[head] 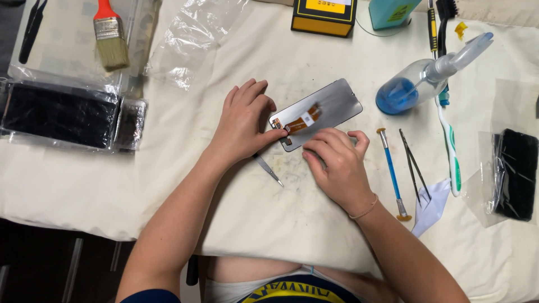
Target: The person cleans the back surface of a smartphone screen assembly using a small brush and a toothbrush. They scrub the surface and the edges of the component while it rests on a white cloth-covered table.
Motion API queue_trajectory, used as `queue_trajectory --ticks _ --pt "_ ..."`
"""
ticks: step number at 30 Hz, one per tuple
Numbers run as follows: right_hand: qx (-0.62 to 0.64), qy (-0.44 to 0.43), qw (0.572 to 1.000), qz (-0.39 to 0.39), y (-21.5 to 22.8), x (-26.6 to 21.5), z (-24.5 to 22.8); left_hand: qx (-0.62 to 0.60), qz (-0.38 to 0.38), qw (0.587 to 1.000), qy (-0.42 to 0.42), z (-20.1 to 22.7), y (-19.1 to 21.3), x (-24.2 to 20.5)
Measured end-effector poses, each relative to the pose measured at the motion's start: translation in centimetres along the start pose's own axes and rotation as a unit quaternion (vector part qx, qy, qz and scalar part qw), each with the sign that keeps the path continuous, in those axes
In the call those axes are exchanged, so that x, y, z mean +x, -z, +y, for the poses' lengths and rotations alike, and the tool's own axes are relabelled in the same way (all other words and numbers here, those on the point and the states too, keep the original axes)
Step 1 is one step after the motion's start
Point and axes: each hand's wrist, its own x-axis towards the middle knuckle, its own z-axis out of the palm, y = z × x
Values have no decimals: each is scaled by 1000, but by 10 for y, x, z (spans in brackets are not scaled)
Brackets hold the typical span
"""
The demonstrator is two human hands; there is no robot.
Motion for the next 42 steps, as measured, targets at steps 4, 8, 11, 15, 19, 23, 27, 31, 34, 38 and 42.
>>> queue_trajectory --ticks 4,8,11,15,19,23,27,31,34,38,42 --pt "14 14 1000 10 -2 2 -5 -7 5 1000 8 8 1 0" --pt "29 14 999 15 -2 1 -8 -14 1 1000 20 10 -2 -1" --pt "25 15 999 18 -4 -1 -2 -29 -8 999 27 9 -3 -1" --pt "23 26 999 22 -5 -2 1 -30 0 999 38 11 -7 -1" --pt "9 44 999 11 -9 -1 0 -32 13 996 82 26 -14 -3" --pt "-44 34 998 -30 -14 0 4 -44 26 993 106 31 -17 -5" --pt "-52 20 997 -57 -17 1 4 -56 32 992 107 29 -16 -4" --pt "-75 2 996 -56 -19 1 13 -51 30 993 106 28 -14 -4" --pt "-104 -27 994 -35 -19 1 26 -38 17 993 107 28 -11 -4" --pt "-144 -52 988 8 -13 3 46 -22 15 995 97 25 -11 -3" --pt "-129 -64 989 12 -13 4 51 -30 -3 996 79 3 -13 2"
